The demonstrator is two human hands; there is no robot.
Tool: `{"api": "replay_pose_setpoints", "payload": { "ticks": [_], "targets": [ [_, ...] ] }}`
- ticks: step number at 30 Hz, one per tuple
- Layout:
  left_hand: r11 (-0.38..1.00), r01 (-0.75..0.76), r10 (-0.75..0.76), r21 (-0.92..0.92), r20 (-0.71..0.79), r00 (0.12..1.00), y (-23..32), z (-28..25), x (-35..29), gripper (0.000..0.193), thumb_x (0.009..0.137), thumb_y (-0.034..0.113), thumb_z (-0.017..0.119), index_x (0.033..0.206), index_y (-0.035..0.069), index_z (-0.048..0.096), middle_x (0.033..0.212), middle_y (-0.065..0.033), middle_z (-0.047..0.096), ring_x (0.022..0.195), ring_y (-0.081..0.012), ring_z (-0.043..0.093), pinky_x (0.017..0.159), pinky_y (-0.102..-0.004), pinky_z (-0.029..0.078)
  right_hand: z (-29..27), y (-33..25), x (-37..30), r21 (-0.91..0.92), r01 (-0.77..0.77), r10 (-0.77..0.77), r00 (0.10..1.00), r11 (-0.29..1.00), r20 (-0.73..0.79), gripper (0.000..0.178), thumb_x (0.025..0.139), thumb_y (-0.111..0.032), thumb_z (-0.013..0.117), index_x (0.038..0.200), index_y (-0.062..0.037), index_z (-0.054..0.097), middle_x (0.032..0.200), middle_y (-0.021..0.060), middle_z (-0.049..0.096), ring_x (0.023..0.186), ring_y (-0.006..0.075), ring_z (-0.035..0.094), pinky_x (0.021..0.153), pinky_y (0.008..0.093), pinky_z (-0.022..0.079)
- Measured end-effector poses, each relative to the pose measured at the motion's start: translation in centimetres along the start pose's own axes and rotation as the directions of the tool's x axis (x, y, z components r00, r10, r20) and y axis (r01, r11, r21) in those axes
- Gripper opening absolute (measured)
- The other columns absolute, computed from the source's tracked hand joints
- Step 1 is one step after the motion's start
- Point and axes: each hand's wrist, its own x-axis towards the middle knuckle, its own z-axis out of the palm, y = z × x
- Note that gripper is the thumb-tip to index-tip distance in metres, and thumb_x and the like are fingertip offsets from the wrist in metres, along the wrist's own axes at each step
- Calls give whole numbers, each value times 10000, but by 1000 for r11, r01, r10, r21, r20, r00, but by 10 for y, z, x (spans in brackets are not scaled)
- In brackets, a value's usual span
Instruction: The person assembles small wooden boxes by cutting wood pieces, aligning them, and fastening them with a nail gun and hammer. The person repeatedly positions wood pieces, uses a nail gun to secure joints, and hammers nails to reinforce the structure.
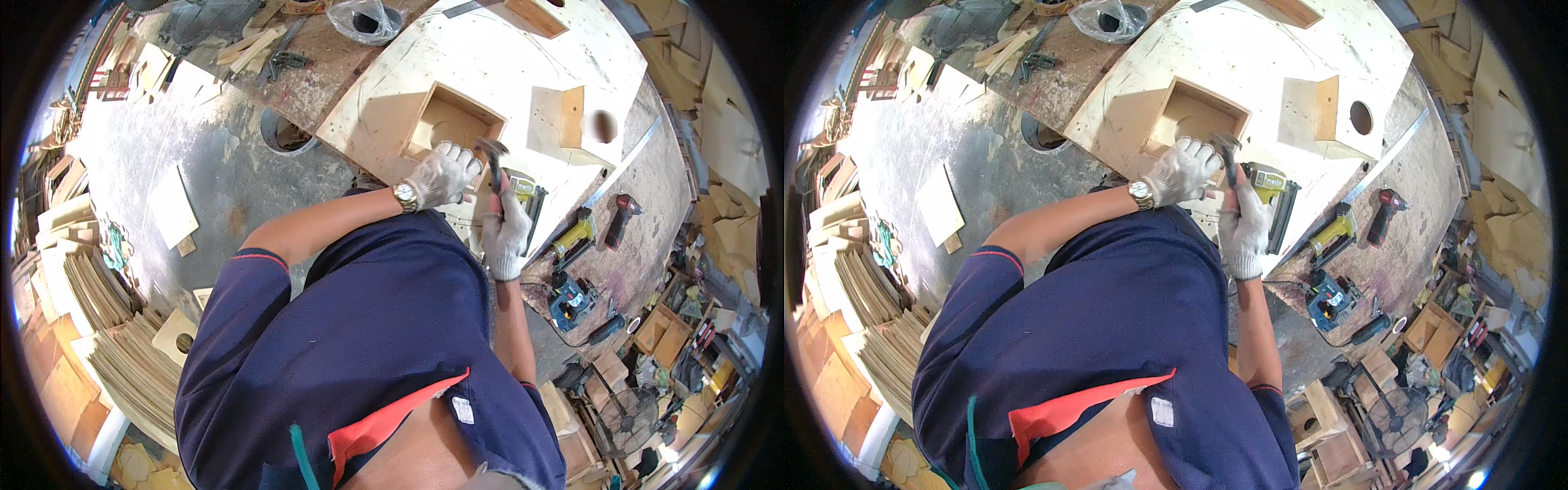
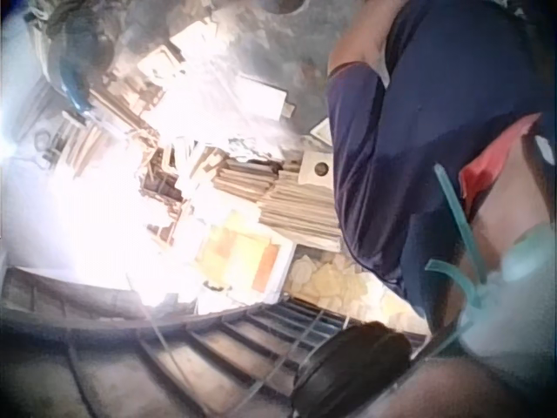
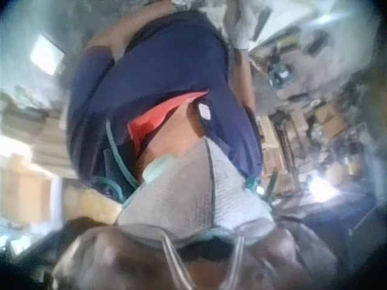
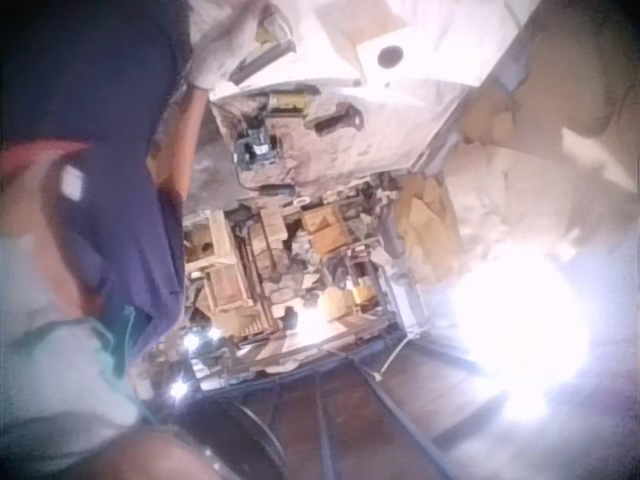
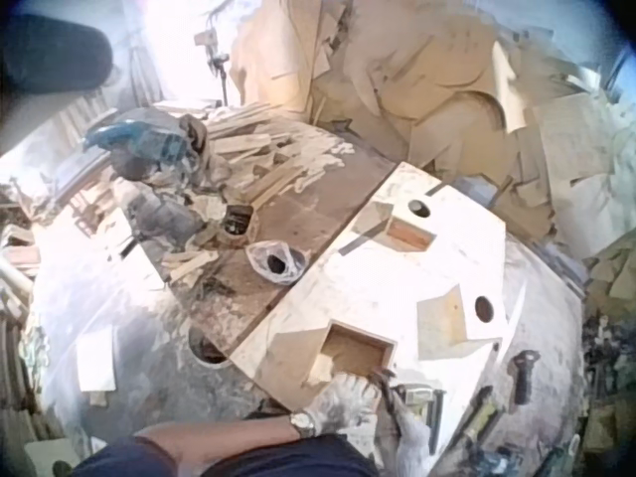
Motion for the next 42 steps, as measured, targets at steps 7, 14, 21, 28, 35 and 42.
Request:
{"api": "replay_pose_setpoints", "payload": {
  "ticks": [7,14,21,28,35,42],
  "targets": [
    [-611,-433,-352,-663,-262,899,7,119,16,160,1009,394,762,946,263,695,911,75,666,965,-168,594,952,-429,448,24,-39,49,-158,141,-53,884,977,465,366,1049,-138,683,1411,-118,730,1104,240,759,979,457,742,828,485,602],
    [-781,-564,-468,-266,-349,812,19,110,24,178,988,322,798,895,290,650,871,100,618,906,-147,575,909,-418,440,32,-41,49,-189,206,-95,877,960,471,362,1032,-144,681,1390,-115,729,1004,248,740,881,475,743,751,539,587],
    [-681,-420,-379,-600,-203,903,8,106,12,242,979,285,729,812,259,555,817,59,560,836,-179,540,862,-416,442,28,-35,39,-228,166,-17,841,959,541,248,1034,-202,661,1264,-130,720,1110,209,754,893,461,747,735,563,609],
    [793,74,-150,-605,-75,986,-2,94,11,182,964,303,685,858,268,542,832,45,549,852,-181,562,856,-392,437,31,-35,35,-187,191,-82,877,964,474,236,1039,-221,664,1246,-130,729,1148,182,769,862,453,752,725,554,611],
    [916,75,-97,-395,-37,995,-1,58,9,131,955,307,686,907,237,587,869,14,592,841,-179,603,839,-398,464,29,-21,29,-129,110,-41,893,986,448,354,1031,-171,690,1380,-174,744,1130,192,775,892,448,756,754,516,610],
    [998,25,-23,-58,43,999,-2,32,8,359,948,393,773,1131,104,664,994,-100,720,886,-311,723,767,-456,563,-3,26,110,-182,-202,237,952,962,193,460,1009,-79,659,1463,-103,728,938,293,731,789,381,746,728,462,566]
  ]
}}
